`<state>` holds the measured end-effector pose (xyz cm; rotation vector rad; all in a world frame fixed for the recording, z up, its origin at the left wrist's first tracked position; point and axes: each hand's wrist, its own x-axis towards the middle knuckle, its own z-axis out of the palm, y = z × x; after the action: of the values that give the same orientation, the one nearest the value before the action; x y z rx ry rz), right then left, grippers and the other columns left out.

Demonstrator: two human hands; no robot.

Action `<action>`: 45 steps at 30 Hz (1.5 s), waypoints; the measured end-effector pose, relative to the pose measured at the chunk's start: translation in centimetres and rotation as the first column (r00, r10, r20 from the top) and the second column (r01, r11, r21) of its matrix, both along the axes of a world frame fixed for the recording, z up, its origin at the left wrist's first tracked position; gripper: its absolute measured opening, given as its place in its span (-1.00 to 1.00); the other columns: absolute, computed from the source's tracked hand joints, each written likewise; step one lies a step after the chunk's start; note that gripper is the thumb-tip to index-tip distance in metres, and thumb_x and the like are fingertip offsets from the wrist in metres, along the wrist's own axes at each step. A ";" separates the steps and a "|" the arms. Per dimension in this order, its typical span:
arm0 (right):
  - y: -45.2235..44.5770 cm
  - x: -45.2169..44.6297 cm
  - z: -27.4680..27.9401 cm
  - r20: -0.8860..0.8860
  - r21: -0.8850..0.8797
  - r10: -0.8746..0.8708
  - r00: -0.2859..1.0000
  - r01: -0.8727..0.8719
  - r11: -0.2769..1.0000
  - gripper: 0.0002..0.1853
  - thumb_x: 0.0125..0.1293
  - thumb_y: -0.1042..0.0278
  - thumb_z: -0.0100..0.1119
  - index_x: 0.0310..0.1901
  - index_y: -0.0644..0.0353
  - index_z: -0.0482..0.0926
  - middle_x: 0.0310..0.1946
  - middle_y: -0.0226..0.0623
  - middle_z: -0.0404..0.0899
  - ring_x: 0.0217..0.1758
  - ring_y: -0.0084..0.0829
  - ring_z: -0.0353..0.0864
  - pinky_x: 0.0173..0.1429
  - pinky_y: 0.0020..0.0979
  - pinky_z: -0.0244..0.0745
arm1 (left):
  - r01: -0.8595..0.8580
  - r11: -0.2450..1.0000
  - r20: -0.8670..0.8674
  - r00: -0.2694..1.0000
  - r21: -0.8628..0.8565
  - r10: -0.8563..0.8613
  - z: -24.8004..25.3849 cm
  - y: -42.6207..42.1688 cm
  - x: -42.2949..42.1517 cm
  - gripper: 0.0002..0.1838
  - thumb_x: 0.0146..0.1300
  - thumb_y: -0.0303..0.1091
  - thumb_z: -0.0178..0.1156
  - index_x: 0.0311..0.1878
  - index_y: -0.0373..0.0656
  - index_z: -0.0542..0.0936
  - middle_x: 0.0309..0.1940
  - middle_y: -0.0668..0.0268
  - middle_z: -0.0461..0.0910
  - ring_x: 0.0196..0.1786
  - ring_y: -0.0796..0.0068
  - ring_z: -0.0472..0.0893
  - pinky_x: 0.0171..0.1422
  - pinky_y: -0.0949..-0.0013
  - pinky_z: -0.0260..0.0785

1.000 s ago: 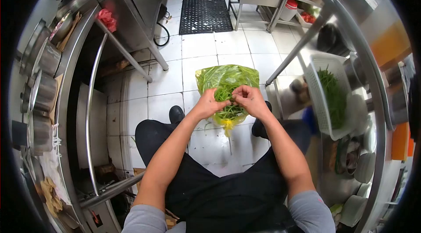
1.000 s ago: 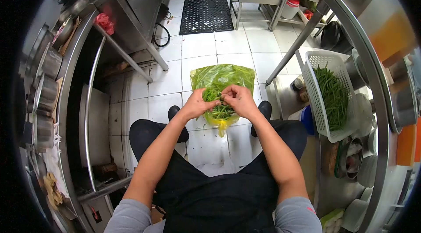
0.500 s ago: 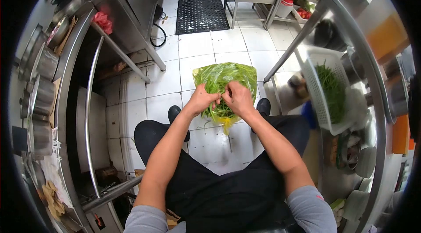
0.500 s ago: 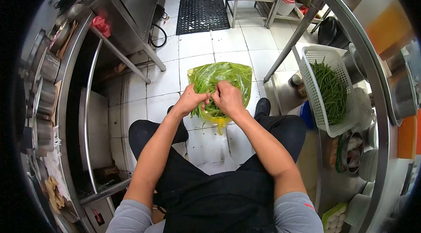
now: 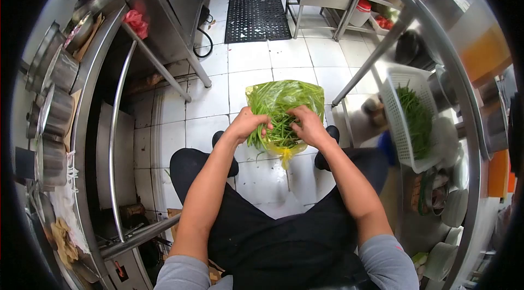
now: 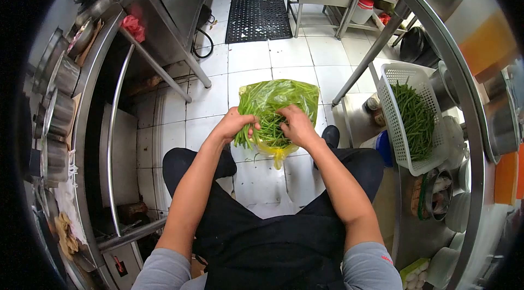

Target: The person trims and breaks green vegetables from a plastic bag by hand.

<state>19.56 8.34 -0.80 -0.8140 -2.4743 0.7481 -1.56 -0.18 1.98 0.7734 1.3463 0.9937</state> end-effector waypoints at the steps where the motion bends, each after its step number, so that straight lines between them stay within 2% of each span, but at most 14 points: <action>1: -0.3 -0.2 0.4 0.014 -0.189 -0.010 1.000 0.013 0.982 -0.74 0.21 0.48 0.18 -0.05 0.26 0.62 -0.18 -0.14 0.60 -0.21 -0.23 0.64 -0.05 -0.26 0.54 | -0.035 0.998 0.053 0.998 0.056 0.032 -0.1 0.0 0.1 -0.86 0.16 -0.49 0.17 -0.26 -0.37 0.57 -0.52 0.17 0.63 -0.58 0.46 0.54 -0.46 0.38 0.45; 2: -0.5 -0.3 0.3 0.013 -0.188 -0.012 1.000 0.014 0.982 -0.74 0.21 0.48 0.18 -0.05 0.26 0.62 -0.18 -0.14 0.60 -0.21 -0.23 0.64 -0.05 -0.26 0.54 | -0.033 0.998 0.051 0.998 0.057 0.030 -0.3 0.1 0.2 -0.86 0.16 -0.49 0.17 -0.26 -0.37 0.57 -0.52 0.17 0.63 -0.58 0.46 0.54 -0.46 0.38 0.45; 4: -0.9 -0.6 -0.4 -0.168 -0.631 0.059 0.984 -0.153 0.761 -0.76 0.29 0.40 0.17 -0.06 0.31 0.62 -0.25 -0.27 0.66 -0.24 -0.49 0.63 -0.13 -0.38 0.52 | -0.136 0.983 0.230 0.968 0.123 0.105 -0.7 0.3 0.0 -0.87 0.20 -0.46 0.16 -0.28 -0.35 0.58 -0.47 0.15 0.64 -0.55 0.45 0.55 -0.44 0.36 0.46; 7: -1.6 -0.9 -1.1 -0.144 -0.798 0.061 0.988 -0.152 0.583 -0.74 0.33 0.33 0.19 -0.06 0.33 0.61 -0.32 -0.36 0.68 -0.29 -0.62 0.59 -0.21 -0.49 0.47 | -0.124 0.987 0.248 0.964 0.104 0.095 -0.8 0.3 -0.6 -0.88 0.23 -0.46 0.14 -0.30 -0.34 0.58 -0.45 0.17 0.64 -0.55 0.44 0.55 -0.44 0.36 0.46; 12: -2.1 -1.6 -1.2 -0.191 -0.747 -0.048 0.980 -0.113 0.655 -0.80 0.26 0.36 0.16 -0.26 0.33 0.65 -0.46 -0.32 0.66 -0.42 -0.56 0.59 -0.32 -0.46 0.45 | -0.247 0.956 0.242 0.948 0.155 0.206 -0.1 0.1 0.1 -0.88 0.21 -0.45 0.15 -0.33 -0.32 0.58 -0.49 0.22 0.61 -0.58 0.46 0.54 -0.47 0.37 0.45; 14: -1.5 -1.7 -1.4 -0.155 -0.479 -0.188 0.970 0.093 0.873 -0.79 0.22 0.34 0.12 -0.37 0.34 0.64 -0.51 -0.17 0.63 -0.48 -0.43 0.60 -0.34 -0.37 0.46 | -0.231 0.955 0.197 0.961 0.184 0.195 -0.1 0.1 0.1 -0.89 0.20 -0.45 0.15 -0.33 -0.32 0.58 -0.50 0.23 0.60 -0.58 0.47 0.53 -0.47 0.37 0.44; 19: 0.0 -0.7 -1.3 -0.105 -0.343 -0.327 0.939 0.275 0.898 -0.82 0.17 0.36 0.13 -0.34 0.28 0.65 -0.43 -0.10 0.61 -0.36 -0.17 0.64 -0.24 -0.25 0.51 | -0.119 0.977 0.083 0.991 0.175 0.105 0.3 -0.1 -0.1 -0.88 0.19 -0.46 0.15 -0.28 -0.32 0.58 -0.49 0.24 0.62 -0.58 0.50 0.53 -0.47 0.39 0.44; 21: -1.2 -0.7 -1.4 -0.066 0.158 -0.149 0.987 0.158 0.975 -0.85 0.12 0.44 0.14 -0.28 0.20 0.66 -0.34 -0.15 0.53 -0.21 -0.10 0.60 -0.15 -0.18 0.53 | -0.101 0.979 0.049 0.994 0.179 0.094 0.3 0.1 0.1 -0.87 0.19 -0.45 0.15 -0.25 -0.32 0.59 -0.47 0.24 0.64 -0.56 0.51 0.54 -0.46 0.40 0.44; 25: -3.2 -1.3 -4.5 0.160 0.137 0.158 0.974 -0.181 0.974 -0.85 0.10 0.50 0.13 -0.28 0.16 0.65 -0.31 -0.15 0.46 -0.16 -0.13 0.58 -0.10 -0.16 0.53 | -0.068 0.975 -0.066 0.994 0.212 0.083 -0.6 0.2 0.1 -0.84 0.20 -0.44 0.17 -0.22 -0.33 0.60 -0.42 0.23 0.69 -0.48 0.54 0.55 -0.38 0.42 0.45; 32: -2.0 -1.4 -3.6 0.148 0.157 0.140 0.979 -0.163 0.974 -0.90 0.10 0.44 0.21 -0.32 0.19 0.56 -0.31 -0.11 0.47 -0.26 -0.05 0.58 -0.18 -0.10 0.54 | -0.082 0.988 -0.135 0.986 0.128 0.100 -1.1 0.1 -0.1 -0.86 0.15 -0.46 0.26 -0.26 -0.33 0.62 -0.43 0.27 0.67 -0.39 0.55 0.56 -0.22 0.42 0.44; 36: -1.1 -1.3 -0.1 -0.123 -0.052 -0.001 0.992 -0.006 0.999 -0.87 0.11 0.47 0.21 -0.28 0.23 0.52 -0.39 -0.13 0.52 -0.37 -0.14 0.56 -0.26 -0.23 0.51 | -0.015 0.966 -0.154 0.986 0.257 0.056 -0.4 0.0 1.8 -0.83 0.14 -0.47 0.31 -0.20 -0.30 0.63 -0.35 0.33 0.66 -0.32 0.60 0.57 -0.21 0.44 0.45; 38: -0.7 -0.9 -0.3 -0.266 -0.520 -0.223 0.938 0.054 0.852 -0.86 0.13 0.47 0.20 -0.26 0.26 0.53 -0.47 -0.15 0.54 -0.47 -0.31 0.53 -0.32 -0.35 0.46 | 0.059 0.940 -0.138 0.990 0.335 -0.013 -1.5 0.3 2.3 -0.79 0.18 -0.46 0.33 -0.13 -0.29 0.60 -0.33 0.36 0.64 -0.34 0.62 0.56 -0.21 0.47 0.45; 41: -0.5 -0.7 -0.5 -0.355 -0.650 -0.280 0.892 -0.020 0.759 -0.84 0.15 0.44 0.19 -0.25 0.31 0.54 -0.51 -0.16 0.53 -0.51 -0.47 0.50 -0.35 -0.44 0.42 | 0.124 0.939 -0.182 0.981 0.321 -0.067 -2.0 0.5 2.6 -0.82 0.19 -0.47 0.30 -0.15 -0.29 0.59 -0.34 0.34 0.65 -0.33 0.60 0.58 -0.22 0.46 0.47; 45: -0.7 -0.1 2.4 -0.054 -0.336 -0.066 0.996 0.044 0.941 -0.85 0.12 0.43 0.19 -0.31 0.33 0.51 -0.49 -0.08 0.54 -0.47 -0.29 0.58 -0.33 -0.32 0.47 | 0.112 0.968 -0.092 0.991 0.226 -0.093 -1.8 0.6 2.4 -0.84 0.20 -0.50 0.27 -0.17 -0.30 0.57 -0.36 0.30 0.65 -0.35 0.56 0.60 -0.25 0.43 0.49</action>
<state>19.46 7.66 1.59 -0.9563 -2.2879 1.1772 0.83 0.44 0.22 1.0583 1.2592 1.0570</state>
